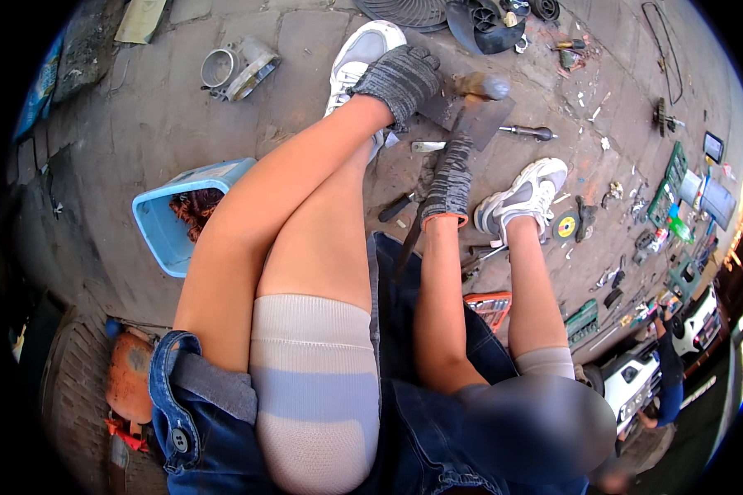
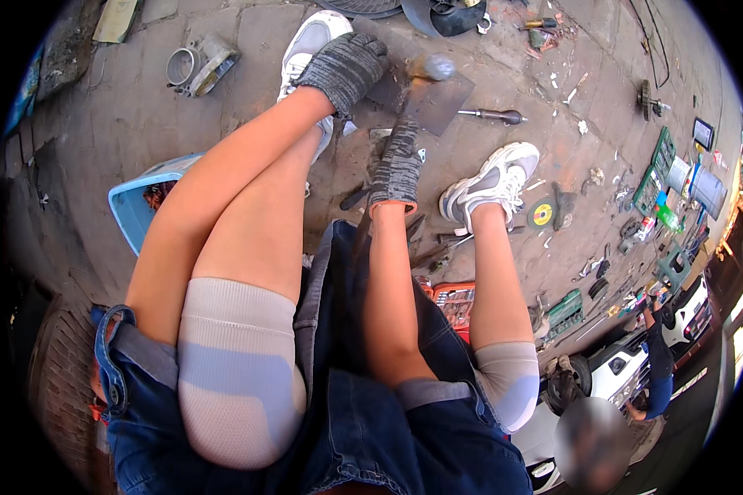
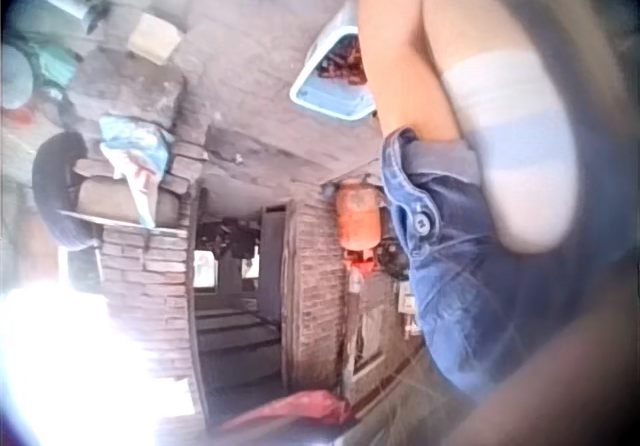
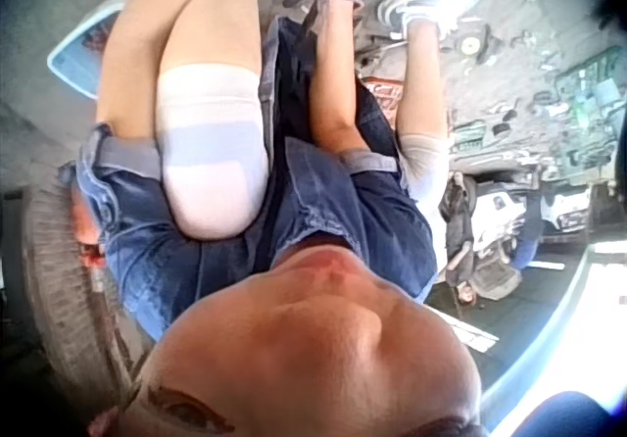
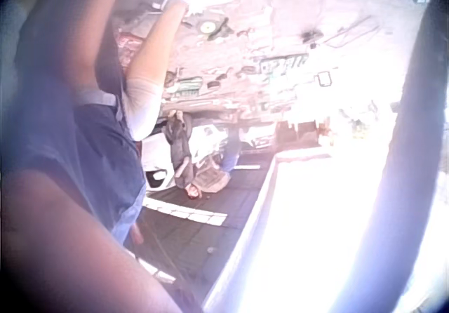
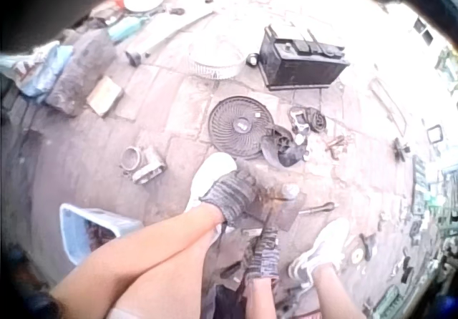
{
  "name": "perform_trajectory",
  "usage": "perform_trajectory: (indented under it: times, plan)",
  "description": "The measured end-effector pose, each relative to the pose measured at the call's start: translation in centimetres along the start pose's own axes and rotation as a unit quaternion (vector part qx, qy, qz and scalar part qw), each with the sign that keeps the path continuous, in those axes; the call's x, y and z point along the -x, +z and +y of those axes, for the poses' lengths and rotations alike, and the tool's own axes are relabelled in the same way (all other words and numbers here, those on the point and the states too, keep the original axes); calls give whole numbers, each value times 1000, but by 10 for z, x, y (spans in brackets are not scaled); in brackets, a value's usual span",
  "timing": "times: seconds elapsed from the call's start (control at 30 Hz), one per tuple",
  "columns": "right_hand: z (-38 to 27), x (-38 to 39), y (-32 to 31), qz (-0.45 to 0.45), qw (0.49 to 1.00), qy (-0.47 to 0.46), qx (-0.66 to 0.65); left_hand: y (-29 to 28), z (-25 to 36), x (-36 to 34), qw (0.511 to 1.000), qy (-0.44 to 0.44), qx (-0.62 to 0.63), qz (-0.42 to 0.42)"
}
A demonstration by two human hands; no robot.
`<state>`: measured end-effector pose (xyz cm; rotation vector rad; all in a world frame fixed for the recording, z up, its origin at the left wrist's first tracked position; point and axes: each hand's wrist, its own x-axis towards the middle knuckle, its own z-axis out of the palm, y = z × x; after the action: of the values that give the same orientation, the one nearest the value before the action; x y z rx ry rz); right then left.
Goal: The person sits on the ground in a workshop and uses pliers to manipulate a small metal component. They then use a hammer and a chisel to strike the metal part on a metal plate, performing repeated strikes to shape or adjust the object.
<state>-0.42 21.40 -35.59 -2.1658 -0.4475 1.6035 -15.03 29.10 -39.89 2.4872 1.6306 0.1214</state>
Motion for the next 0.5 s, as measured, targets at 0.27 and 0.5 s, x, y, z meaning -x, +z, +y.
perform_trajectory:
  times: [0.27, 0.5]
  plan:
    - [30, -19, -20, 71, 810, -493, 311, -7, 2, 2, 1000, 7, -20, 2]
    - [17, -26, -1, 3, 1000, 20, -18, 1, 2, 1, 1000, -5, 6, 6]
